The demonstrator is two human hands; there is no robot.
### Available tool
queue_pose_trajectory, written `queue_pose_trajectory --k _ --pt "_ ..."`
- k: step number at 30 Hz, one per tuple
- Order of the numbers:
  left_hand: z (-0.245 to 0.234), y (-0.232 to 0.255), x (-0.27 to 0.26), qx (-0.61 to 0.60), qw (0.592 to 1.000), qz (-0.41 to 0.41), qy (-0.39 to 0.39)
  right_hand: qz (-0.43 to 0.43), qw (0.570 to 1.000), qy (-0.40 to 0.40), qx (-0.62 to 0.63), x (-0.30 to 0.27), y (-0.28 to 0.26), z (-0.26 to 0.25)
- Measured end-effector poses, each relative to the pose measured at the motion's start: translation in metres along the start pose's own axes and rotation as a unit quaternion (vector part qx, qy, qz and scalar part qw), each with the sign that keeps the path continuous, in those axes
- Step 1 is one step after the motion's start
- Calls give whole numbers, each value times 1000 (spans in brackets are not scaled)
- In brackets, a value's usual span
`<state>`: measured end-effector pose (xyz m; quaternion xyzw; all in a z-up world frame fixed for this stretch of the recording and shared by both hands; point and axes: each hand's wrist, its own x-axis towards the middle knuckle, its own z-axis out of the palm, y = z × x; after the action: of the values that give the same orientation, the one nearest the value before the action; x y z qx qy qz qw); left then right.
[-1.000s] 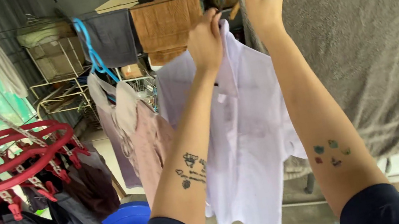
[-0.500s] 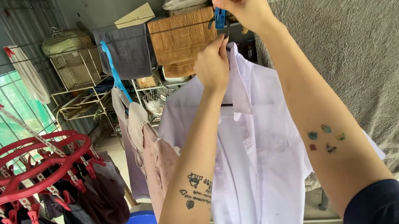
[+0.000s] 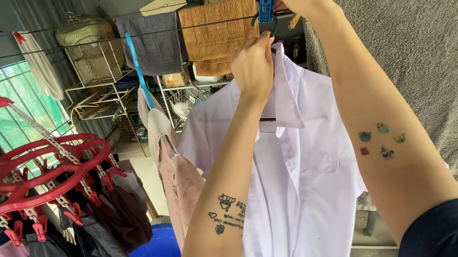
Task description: The person hangs wet laundry on a clothesline and drying rack using hangers and clothespins. They place shirts, pants, and small items on hangers, secure them with clips, and arrange them to dry on a balcony area.
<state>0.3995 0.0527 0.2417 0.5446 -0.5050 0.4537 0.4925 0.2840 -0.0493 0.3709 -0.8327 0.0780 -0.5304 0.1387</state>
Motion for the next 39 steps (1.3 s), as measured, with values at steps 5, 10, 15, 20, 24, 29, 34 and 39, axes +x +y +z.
queue_pose_trajectory --k 5,10,15,20,24,29,34,39 --pt "-3 -3 -1 -33 999 -24 -20 -16 999 46 17 -3 1 9" --pt "-3 0 5 -50 998 -34 -30 -44 991 -1 -128 -1 0 5" --pt "-9 2 10 -45 990 -78 -105 59 993 -20 -98 -25 -26 7" --pt "-8 -6 20 -24 986 -55 -154 45 991 -44 -121 -29 -20 9" --pt "-11 -6 23 -41 982 -78 -166 7 977 -14 -213 -26 -1 24" --pt "-5 -12 16 -75 983 -90 -141 -70 967 2 -245 -22 16 23" --pt "-32 -13 4 -67 982 -118 -135 -125 886 88 -438 -51 -14 46" --pt "-118 -13 20 -35 970 -193 -143 -118 971 193 -71 -100 -94 97"
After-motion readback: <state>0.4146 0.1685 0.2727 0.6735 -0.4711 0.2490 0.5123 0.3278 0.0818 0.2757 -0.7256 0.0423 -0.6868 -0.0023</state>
